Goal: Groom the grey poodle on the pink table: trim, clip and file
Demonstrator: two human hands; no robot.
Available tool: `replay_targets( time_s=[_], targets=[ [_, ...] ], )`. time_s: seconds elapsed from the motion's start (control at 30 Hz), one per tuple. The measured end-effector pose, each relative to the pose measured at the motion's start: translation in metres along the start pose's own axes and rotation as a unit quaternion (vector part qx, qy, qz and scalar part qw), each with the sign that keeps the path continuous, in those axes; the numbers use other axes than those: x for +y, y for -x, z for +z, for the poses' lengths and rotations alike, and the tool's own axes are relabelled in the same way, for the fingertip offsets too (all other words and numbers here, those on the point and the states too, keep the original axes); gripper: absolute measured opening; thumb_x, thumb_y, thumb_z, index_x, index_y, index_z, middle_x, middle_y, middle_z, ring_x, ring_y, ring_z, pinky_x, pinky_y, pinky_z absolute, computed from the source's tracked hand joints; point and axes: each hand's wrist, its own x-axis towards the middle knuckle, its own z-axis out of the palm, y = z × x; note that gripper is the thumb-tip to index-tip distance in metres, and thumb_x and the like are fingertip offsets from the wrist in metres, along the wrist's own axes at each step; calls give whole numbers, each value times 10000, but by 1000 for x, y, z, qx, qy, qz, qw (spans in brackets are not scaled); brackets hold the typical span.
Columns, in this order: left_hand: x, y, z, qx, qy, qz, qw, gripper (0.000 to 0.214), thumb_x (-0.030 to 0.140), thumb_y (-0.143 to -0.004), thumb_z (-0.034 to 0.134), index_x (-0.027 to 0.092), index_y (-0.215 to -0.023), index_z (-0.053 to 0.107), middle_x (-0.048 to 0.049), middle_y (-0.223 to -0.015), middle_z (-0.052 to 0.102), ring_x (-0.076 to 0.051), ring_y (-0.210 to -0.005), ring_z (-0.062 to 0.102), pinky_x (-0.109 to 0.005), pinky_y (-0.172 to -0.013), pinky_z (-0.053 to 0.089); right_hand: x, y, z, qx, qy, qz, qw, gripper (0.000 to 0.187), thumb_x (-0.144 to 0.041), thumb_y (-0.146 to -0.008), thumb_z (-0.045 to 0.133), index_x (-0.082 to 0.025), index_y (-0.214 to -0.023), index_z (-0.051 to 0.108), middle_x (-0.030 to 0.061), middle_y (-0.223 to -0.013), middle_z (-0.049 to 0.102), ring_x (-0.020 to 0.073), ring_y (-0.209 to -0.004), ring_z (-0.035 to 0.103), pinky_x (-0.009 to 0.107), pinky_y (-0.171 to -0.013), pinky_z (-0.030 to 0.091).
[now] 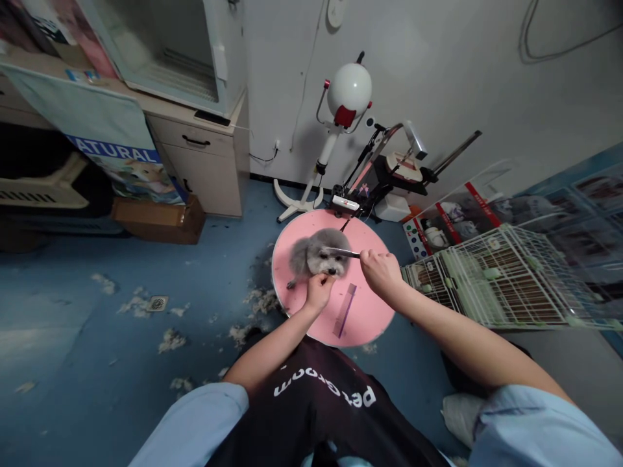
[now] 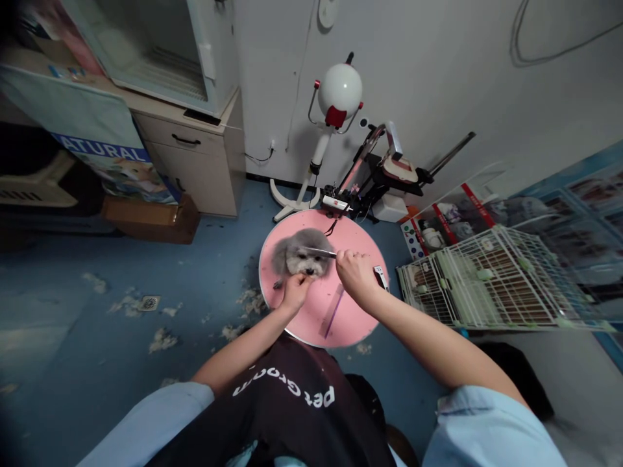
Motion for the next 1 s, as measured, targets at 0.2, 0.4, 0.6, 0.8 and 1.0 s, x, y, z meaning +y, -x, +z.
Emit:
replay_targets(
  time_s=[0.2,0.4,0.6,0.8,1.0],
  targets=[
    [5,1,2,7,1,5,1000,319,326,-656,634,162,-463,441,24,-488,390,-90,-527,341,-222,-505,278,-6,2,-4,40,30,-8,999,167,-108,-849,416,-78,-971,525,175,-893,592,272,-846,607,342,-721,349],
    [0,1,3,-1,-10,-4,1000,332,342,-670,600,168,-462,410,27,-477,358,-82,-503,303,-225,-484,241,-9,5,-10,45,42,-17,998,218,-83,-860,374,-54,-1016,524,176,-863,598,270,-811,618,326,-676,352],
    [-7,1,4,-1,-37,-2,999,320,306,-680,574,164,-454,399,29,-475,339,-79,-503,292,-221,-478,226,-10,3,-23,23,39,-26,999,228,-72,-857,367,-53,-1015,530,180,-866,606,247,-782,621,321,-670,354],
    [-10,1,4,4,-47,2,999,258,262,-671,563,158,-467,443,24,-483,365,-86,-514,322,-215,-481,235,-11,-6,-47,9,48,-58,997,271,-87,-845,388,-35,-1061,543,237,-953,607,269,-858,604,352,-723,378],
    [-4,4,-6,-7,-5,5,1000,319,341,-692,610,157,-482,454,26,-486,395,-83,-511,332,-215,-481,256,3,-17,-38,-9,0,-68,998,249,-128,-826,464,-77,-1053,555,213,-1016,612,270,-923,612,335,-758,401]
  ],
)
